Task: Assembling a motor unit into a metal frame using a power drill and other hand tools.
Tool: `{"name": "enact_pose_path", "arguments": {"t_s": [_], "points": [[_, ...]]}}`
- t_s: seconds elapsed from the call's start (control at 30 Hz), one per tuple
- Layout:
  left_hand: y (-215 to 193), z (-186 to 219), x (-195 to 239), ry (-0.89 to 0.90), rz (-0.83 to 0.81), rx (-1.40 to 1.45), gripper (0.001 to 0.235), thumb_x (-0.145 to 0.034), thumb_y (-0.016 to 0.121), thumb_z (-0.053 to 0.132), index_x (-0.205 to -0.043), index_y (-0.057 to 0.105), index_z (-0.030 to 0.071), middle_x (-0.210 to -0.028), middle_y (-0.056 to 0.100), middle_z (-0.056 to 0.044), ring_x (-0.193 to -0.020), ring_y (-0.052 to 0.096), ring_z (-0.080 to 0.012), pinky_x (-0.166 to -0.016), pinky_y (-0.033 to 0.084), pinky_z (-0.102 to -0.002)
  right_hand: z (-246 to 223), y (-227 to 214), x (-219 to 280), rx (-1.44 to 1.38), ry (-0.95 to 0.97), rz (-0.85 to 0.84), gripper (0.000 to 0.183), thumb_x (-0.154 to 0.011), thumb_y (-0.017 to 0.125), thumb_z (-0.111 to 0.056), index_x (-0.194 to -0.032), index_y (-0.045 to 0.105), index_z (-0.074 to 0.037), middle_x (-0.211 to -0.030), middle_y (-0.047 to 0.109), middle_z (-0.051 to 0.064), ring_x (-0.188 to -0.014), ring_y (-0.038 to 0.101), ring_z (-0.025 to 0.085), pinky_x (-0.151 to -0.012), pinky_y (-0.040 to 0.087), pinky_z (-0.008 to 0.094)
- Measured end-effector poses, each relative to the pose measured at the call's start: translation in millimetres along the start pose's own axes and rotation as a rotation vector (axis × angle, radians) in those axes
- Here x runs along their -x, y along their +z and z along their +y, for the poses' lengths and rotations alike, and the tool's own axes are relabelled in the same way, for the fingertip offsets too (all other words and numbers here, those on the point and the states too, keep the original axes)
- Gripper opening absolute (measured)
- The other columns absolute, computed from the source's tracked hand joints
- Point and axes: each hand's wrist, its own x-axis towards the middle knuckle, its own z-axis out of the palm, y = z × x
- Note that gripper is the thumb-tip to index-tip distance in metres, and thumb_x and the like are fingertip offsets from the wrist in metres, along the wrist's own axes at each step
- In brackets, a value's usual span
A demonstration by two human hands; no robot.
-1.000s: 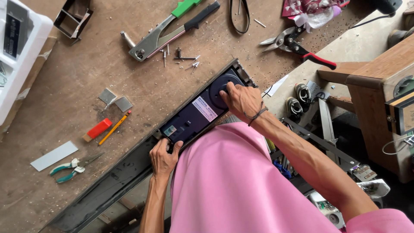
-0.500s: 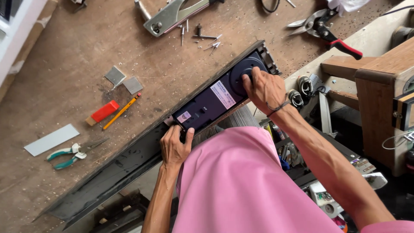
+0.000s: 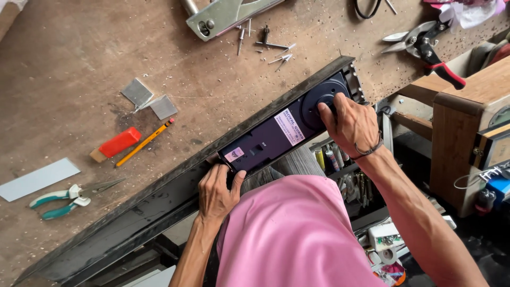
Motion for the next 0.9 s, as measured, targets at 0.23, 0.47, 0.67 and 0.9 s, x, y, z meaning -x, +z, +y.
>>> {"name": "enact_pose_path", "arguments": {"t_s": [0.23,0.47,0.67,0.9], "points": [[-10.7,11.2,-8.1,-0.004,0.002,0.038,0.031,-0.098,0.067,0.036,-0.088,0.067,0.006,-0.071,0.058,-0.007,-0.065,0.067,-0.0318,-0.061,0.056,-0.037,-8.2,-4.7,-3.3,-0.11,0.013,-0.004,0.033,-0.11,0.05,-0.036,-0.09,0.048,-0.011,-0.068,0.051,0.012,-0.061,0.065,0.04,-0.053,0.051,0.049],[-19.2,22.6,-10.1,-0.07,-0.091,-0.01,0.039,-0.101,0.057,0.038,-0.083,0.055,0.004,-0.071,0.052,-0.012,-0.062,0.05,-0.0359,-0.059,0.041,-0.046,-5.1,7.2,-4.7,-0.042,0.108,-0.1,0.038,-0.11,0.049,-0.039,-0.085,0.044,-0.011,-0.067,0.054,0.006,-0.049,0.056,0.033,-0.04,0.04,0.046],[-12.7,9.4,4.0,-0.078,-0.159,-0.076,0.045,-0.104,0.048,0.045,-0.087,0.054,0.003,-0.075,0.052,-0.013,-0.066,0.053,-0.0357,-0.063,0.043,-0.046,-3.3,1.6,-2.8,-0.111,0.072,-0.014,0.041,-0.109,0.054,-0.041,-0.084,0.042,-0.011,-0.066,0.051,0.007,-0.05,0.053,0.033,-0.038,0.036,0.046],[-9.5,9.9,4.5,-0.099,-0.155,-0.116,0.048,-0.104,0.046,0.047,-0.086,0.052,0.003,-0.073,0.051,-0.013,-0.063,0.052,-0.0356,-0.059,0.041,-0.046,-24.1,-106.4,20.9,-0.589,-0.045,-0.02,0.024,-0.1,0.053,-0.03,-0.084,0.05,-0.012,-0.073,0.055,0.003,-0.056,0.048,0.022,-0.05,0.039,0.038]]}}
